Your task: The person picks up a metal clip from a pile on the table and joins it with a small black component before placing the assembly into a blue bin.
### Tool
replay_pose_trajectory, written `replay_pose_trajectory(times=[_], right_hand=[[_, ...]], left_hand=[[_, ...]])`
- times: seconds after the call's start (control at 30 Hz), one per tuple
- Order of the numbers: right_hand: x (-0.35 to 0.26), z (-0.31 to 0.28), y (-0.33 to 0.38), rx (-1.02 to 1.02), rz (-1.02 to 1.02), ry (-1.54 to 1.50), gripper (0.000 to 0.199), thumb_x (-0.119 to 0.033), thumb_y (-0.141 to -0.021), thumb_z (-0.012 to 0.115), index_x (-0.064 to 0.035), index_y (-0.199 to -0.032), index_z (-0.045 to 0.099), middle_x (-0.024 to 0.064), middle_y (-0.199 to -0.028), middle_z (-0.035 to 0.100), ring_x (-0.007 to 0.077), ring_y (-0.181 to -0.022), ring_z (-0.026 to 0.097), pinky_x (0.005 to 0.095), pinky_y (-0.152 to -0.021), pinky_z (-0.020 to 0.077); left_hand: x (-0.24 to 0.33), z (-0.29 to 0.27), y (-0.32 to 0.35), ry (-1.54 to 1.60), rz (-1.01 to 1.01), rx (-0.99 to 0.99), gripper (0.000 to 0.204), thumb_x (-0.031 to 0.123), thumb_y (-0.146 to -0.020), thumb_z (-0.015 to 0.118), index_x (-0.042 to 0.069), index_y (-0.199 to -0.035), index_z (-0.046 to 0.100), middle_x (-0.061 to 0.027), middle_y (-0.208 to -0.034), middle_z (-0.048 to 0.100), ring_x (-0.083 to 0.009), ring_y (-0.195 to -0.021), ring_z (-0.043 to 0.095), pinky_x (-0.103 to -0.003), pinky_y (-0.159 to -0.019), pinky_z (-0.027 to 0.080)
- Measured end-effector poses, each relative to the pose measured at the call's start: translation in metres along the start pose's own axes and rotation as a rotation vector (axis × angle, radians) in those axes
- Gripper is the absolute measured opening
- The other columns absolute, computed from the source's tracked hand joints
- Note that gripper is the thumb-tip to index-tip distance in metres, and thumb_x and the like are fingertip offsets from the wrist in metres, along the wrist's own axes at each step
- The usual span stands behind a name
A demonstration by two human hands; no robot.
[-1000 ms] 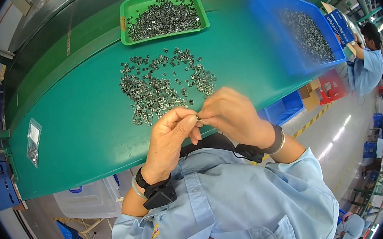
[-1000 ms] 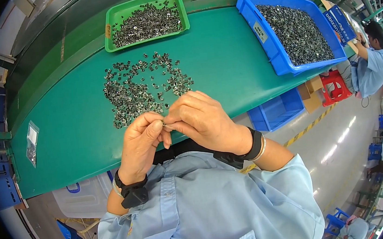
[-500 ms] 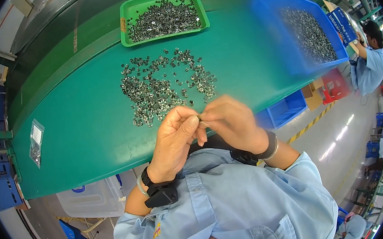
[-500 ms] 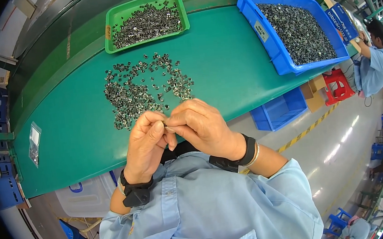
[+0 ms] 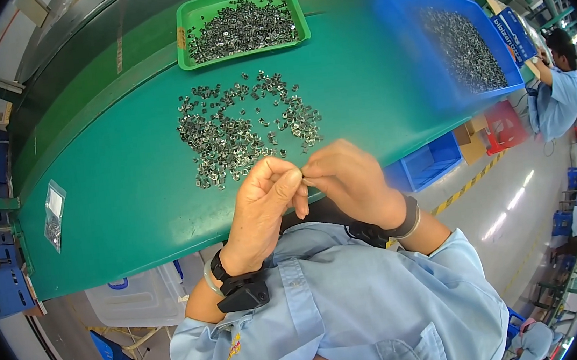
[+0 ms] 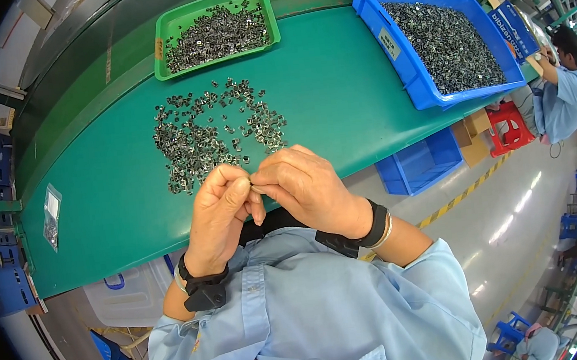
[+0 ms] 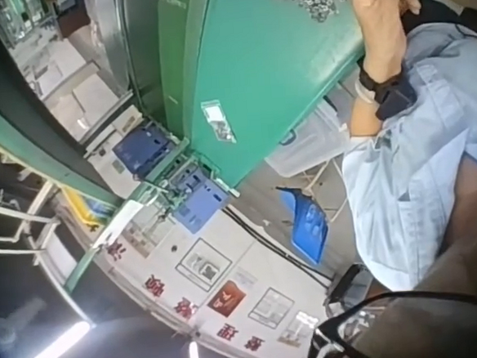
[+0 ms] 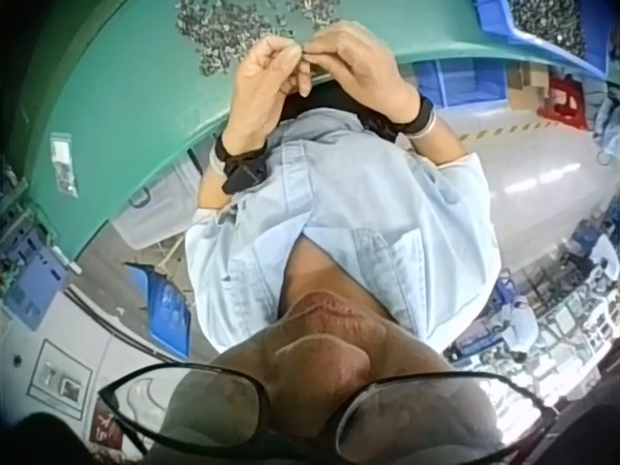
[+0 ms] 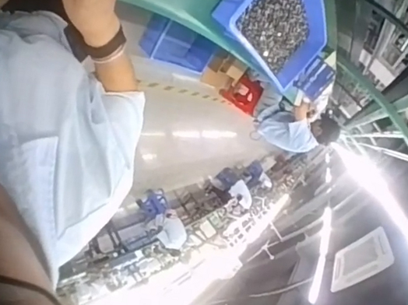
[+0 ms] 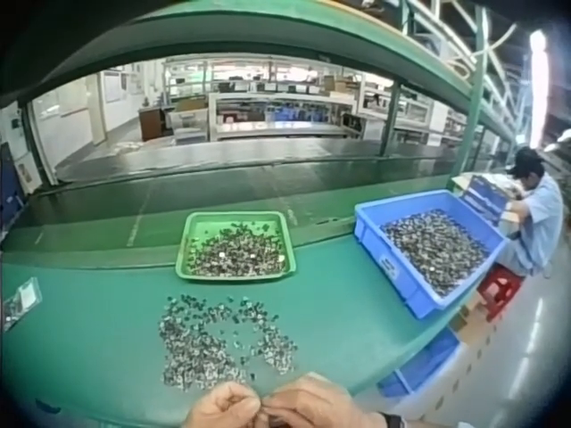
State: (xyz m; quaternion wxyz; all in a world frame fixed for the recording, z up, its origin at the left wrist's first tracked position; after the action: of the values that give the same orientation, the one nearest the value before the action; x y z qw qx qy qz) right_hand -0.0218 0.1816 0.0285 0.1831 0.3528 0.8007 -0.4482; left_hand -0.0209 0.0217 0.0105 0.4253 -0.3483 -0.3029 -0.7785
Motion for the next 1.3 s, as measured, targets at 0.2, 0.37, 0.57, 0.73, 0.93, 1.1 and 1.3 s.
replay_pose_trajectory(times=[0.2,0.37,0.57,0.73,0.93,1.1,1.3], right_hand=[[-0.001,0.002,0.004,0.071,0.045,-0.185,0.022,0.004,-0.074,0.068,-0.0042,-0.093,0.059,0.0097,-0.086,0.062,0.0233,-0.076,0.06,0.031,-0.064,0.0476],[-0.003,0.001,0.004,0.057,0.045,-0.229,0.021,0.006,-0.075,0.066,-0.0039,-0.091,0.058,0.0094,-0.086,0.062,0.0228,-0.074,0.059,0.0308,-0.064,0.0475],[0.0,0.001,0.006,0.029,0.036,-0.246,0.02,0.006,-0.075,0.066,-0.004,-0.091,0.058,0.009,-0.084,0.062,0.0226,-0.073,0.059,0.0303,-0.063,0.0474],[0.003,0.004,0.006,0.029,0.06,-0.244,0.019,0.004,-0.076,0.067,-0.0045,-0.09,0.058,0.0083,-0.083,0.062,0.0214,-0.073,0.059,0.0297,-0.062,0.0473],[0.008,0.005,0.003,0.042,0.118,-0.284,0.019,0.002,-0.076,0.069,-0.0052,-0.089,0.058,0.0079,-0.083,0.062,0.02,-0.073,0.059,0.0293,-0.062,0.0474],[0.007,0.007,-0.004,-0.003,0.175,-0.299,0.019,0.003,-0.076,0.069,-0.0055,-0.089,0.058,0.008,-0.084,0.062,0.0197,-0.074,0.059,0.0291,-0.063,0.0476],[0.007,0.01,-0.017,-0.06,0.18,-0.224,0.016,0.002,-0.077,0.068,-0.0047,-0.088,0.058,0.008,-0.083,0.061,0.0196,-0.076,0.06,0.0282,-0.064,0.0478]], left_hand=[[-0.008,0.004,0.002,0.266,-0.013,-0.076,0.016,0.02,-0.094,0.052,0.005,-0.095,0.048,-0.0055,-0.076,0.057,-0.0143,-0.056,0.051,-0.029,-0.051,0.043],[-0.012,0.004,0.002,0.369,-0.029,-0.142,0.015,0.021,-0.094,0.053,0.007,-0.094,0.048,-0.005,-0.077,0.057,-0.0133,-0.055,0.05,-0.029,-0.049,0.04],[-0.009,0.001,0.001,0.281,-0.025,-0.143,0.016,0.02,-0.093,0.054,0.006,-0.091,0.047,-0.0056,-0.075,0.057,-0.014,-0.055,0.051,-0.029,-0.05,0.042],[-0.006,0.002,0.003,0.17,-0.031,-0.086,0.016,0.019,-0.093,0.054,0.006,-0.091,0.047,-0.0066,-0.073,0.057,-0.0151,-0.056,0.053,-0.029,-0.051,0.044],[-0.003,0.002,0.003,0.273,-0.035,-0.053,0.016,0.019,-0.093,0.054,0.005,-0.095,0.047,-0.0073,-0.073,0.057,-0.0157,-0.058,0.055,-0.029,-0.052,0.045],[-0.002,-0.006,0.002,0.175,-0.006,-0.067,0.017,0.02,-0.095,0.051,0.005,-0.1,0.048,-0.0073,-0.074,0.057,-0.0151,-0.06,0.055,-0.029,-0.054,0.046],[0.003,-0.013,0.001,0.16,-0.009,-0.031,0.017,0.02,-0.096,0.048,0.005,-0.103,0.048,-0.0075,-0.079,0.057,-0.0144,-0.061,0.054,-0.029,-0.055,0.046]])
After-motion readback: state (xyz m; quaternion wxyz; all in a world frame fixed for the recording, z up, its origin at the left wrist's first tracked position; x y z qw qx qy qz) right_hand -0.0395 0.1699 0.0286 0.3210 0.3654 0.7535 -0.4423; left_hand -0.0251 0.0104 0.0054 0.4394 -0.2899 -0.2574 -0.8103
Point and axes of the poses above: each hand's wrist, its own y-axis away from the middle knuckle, its own z-axis out of the palm, x = y × z, the point moved 2 cm from there along -y, towards the middle knuckle
